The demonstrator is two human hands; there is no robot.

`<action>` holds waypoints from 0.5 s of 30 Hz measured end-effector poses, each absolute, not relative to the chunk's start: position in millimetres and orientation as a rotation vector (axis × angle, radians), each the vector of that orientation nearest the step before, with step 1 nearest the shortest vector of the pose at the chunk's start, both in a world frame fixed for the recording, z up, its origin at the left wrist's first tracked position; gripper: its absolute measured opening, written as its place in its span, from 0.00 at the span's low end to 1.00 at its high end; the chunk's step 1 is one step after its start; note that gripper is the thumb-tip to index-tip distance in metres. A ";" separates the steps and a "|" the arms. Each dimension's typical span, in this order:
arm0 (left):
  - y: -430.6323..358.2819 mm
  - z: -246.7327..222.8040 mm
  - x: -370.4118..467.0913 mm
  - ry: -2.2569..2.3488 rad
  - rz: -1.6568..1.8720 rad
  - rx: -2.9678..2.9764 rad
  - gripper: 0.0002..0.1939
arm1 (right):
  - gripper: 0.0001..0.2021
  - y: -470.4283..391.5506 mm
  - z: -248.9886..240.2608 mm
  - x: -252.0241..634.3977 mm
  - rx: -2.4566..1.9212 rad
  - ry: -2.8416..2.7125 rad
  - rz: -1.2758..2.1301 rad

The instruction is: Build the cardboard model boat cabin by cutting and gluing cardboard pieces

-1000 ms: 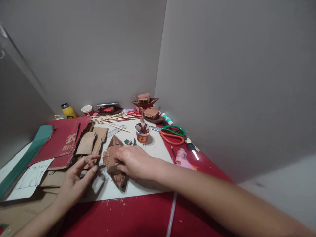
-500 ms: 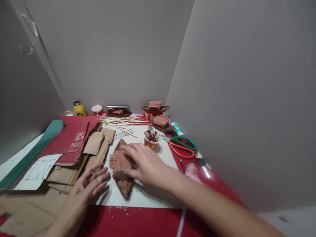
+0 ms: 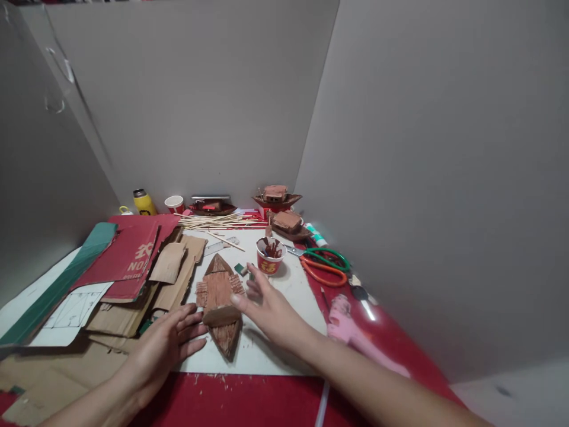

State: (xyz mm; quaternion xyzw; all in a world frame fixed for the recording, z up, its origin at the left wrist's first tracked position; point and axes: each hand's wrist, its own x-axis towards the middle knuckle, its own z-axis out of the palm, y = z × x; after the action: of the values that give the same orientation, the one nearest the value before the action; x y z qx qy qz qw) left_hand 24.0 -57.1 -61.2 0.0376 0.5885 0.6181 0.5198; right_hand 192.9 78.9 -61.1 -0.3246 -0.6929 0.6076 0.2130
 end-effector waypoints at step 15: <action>-52.0 -59.3 39.1 1.200 1.517 0.295 0.13 | 0.41 63.3 -47.4 190.5 -0.767 -1.606 2.014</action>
State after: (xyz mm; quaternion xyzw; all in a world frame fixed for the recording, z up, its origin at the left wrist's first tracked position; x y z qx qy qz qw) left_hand 39.1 -52.0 -59.3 0.1250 0.5088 0.6430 0.5586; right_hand 190.5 63.3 -47.4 -0.2780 -0.5823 0.7300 0.2251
